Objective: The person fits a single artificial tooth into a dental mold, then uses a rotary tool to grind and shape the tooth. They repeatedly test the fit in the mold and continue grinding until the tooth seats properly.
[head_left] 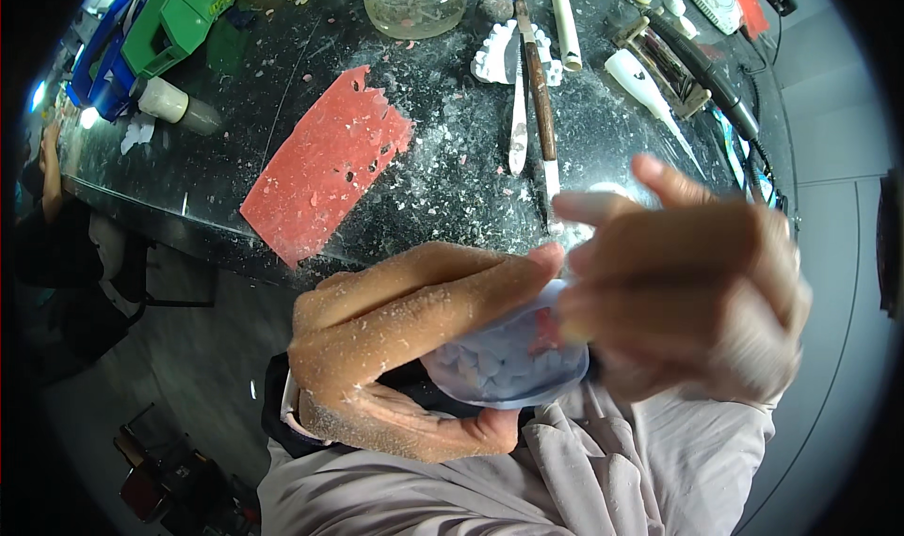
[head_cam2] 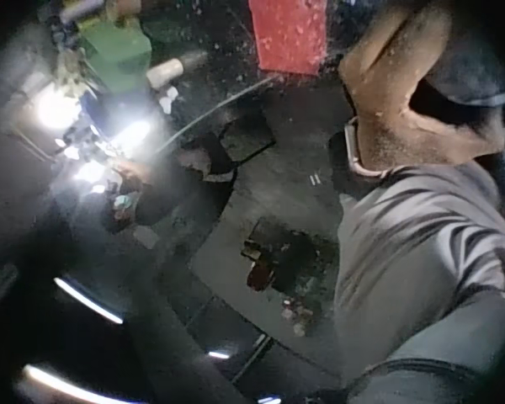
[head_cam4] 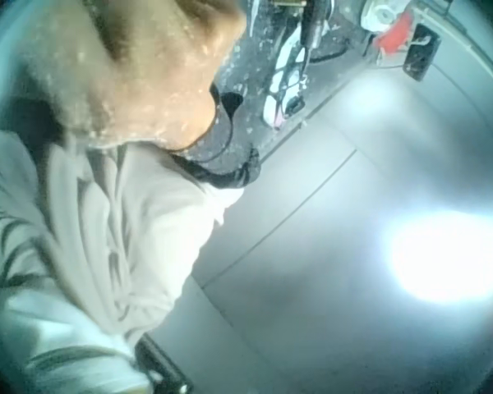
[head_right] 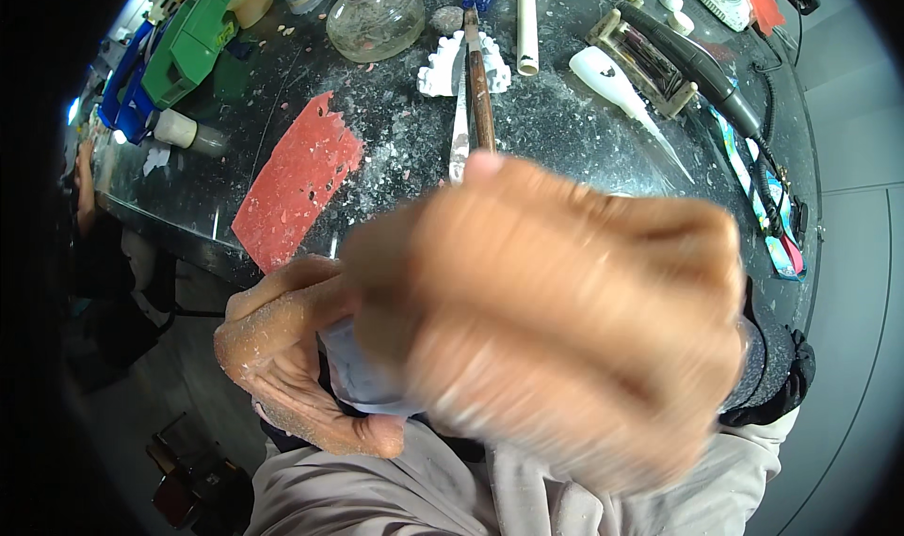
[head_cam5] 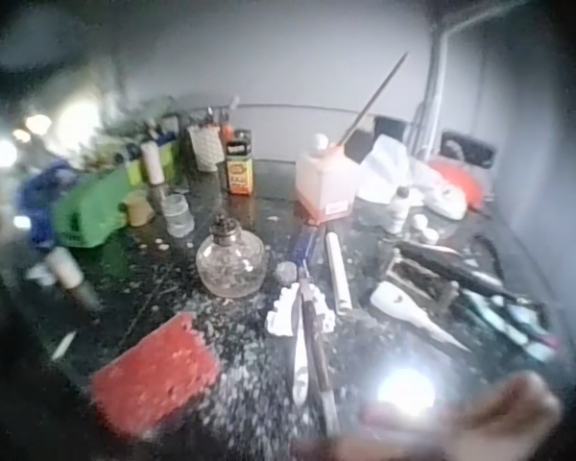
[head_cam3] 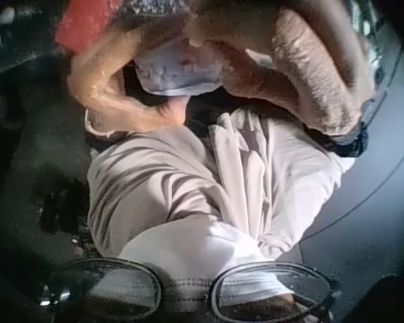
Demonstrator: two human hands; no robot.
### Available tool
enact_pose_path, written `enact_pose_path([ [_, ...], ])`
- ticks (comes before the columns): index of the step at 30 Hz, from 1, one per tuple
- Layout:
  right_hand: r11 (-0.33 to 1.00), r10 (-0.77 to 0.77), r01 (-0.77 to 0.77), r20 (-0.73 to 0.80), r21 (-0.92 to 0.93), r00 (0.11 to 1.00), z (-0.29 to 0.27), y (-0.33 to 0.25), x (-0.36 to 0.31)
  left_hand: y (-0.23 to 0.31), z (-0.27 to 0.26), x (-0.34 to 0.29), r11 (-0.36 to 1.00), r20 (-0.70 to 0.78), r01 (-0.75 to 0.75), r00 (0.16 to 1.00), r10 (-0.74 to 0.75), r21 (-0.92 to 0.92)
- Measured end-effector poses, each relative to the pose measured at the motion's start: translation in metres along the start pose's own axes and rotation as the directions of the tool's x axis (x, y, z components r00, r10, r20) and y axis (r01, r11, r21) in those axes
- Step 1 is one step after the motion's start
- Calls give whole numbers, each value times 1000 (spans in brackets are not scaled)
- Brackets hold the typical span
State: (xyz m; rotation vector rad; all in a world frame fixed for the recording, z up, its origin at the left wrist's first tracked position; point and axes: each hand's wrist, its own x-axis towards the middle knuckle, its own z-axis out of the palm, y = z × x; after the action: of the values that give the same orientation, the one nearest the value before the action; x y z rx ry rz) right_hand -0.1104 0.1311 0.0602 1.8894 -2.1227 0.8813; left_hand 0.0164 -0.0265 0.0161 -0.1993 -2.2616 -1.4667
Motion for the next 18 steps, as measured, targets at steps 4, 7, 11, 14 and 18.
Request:
enact_pose_path([
  [4, 840, -112, 115, -37, 531, 993, -3, 49, -8, -34, 13, -13, 988, -132, -152, 980, 152, 13],
  [7, 809, -169, 70, 118, 584, 978, -6, 38, -13, -6, 1, -1, 990, -86, 8, 996, -20, -142],
  [11, 828, -355, 363, -101, 428, 929, 4, 38, -5, -11, 3, -1, 994, -91, -71, 994, 63, -86],
  [14, 880, -435, 368, 203, 299, 877, -15, 32, 6, -21, 5, -1, 989, -95, -145, 985, 141, -32],
  [18, 910, -311, 285, 39, 300, 950, -6, 25, -3, -15, 0, -9, 970, -113, -217, 967, 229, 110],
])
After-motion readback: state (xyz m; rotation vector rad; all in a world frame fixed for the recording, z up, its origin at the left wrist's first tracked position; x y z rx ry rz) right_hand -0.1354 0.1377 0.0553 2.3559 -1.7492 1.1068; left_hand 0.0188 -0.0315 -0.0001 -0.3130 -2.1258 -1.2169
